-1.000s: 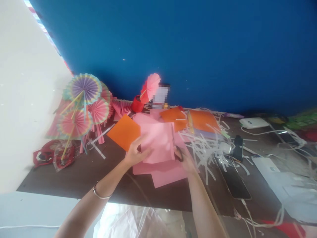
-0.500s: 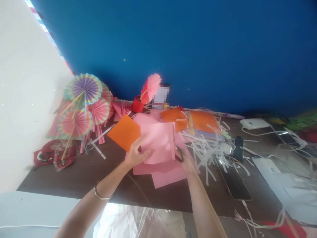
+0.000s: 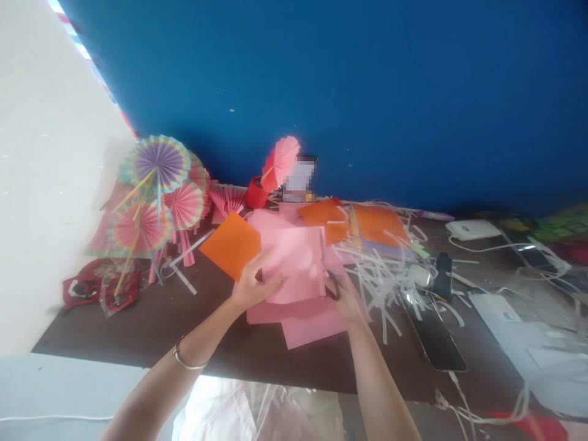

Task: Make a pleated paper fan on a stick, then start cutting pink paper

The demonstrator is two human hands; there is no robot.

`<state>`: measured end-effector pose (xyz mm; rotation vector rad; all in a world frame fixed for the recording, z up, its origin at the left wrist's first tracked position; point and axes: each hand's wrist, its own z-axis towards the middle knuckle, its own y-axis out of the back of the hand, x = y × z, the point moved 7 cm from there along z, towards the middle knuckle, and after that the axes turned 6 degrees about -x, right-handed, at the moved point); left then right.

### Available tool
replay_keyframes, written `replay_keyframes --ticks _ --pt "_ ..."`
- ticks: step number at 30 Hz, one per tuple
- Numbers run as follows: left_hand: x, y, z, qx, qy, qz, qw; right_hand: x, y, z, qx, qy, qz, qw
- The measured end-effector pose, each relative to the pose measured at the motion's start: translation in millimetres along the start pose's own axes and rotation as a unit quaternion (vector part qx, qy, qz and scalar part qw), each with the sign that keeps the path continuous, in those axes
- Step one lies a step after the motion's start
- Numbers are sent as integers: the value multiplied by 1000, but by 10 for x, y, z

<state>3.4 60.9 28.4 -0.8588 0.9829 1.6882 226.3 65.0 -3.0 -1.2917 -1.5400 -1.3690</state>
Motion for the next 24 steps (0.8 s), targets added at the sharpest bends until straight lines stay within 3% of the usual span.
replay_keyframes --ticks 24 --pt "-2 5 11 2 6 2 1000 182 -55 -50 5 12 -22 1000"
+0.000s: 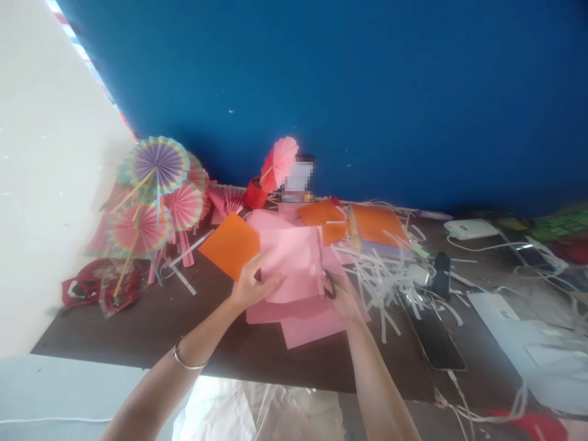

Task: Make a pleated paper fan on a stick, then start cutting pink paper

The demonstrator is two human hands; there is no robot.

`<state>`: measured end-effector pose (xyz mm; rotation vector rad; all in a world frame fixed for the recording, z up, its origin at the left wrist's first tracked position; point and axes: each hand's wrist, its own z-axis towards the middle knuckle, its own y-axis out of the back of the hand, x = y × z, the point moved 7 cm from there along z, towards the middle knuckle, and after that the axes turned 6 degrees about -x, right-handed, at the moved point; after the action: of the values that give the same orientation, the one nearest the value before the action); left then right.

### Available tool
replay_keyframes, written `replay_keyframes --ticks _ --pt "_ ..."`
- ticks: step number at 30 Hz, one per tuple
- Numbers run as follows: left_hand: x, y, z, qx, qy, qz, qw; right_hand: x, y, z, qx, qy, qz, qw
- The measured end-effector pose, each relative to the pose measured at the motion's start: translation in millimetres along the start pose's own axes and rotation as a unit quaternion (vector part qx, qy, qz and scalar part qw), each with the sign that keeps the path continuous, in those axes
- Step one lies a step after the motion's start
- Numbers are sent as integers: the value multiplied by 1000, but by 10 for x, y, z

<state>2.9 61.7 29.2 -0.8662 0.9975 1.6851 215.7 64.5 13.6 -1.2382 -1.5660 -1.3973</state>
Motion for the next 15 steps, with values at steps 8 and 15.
replay_keyframes --ticks 8,15 --pt "-11 -18 -5 17 -13 -22 1000 -297 149 74 -73 -20 7 997" --pt "-4 -11 -2 27 -12 -17 999 -355 142 77 -58 -42 11 997"
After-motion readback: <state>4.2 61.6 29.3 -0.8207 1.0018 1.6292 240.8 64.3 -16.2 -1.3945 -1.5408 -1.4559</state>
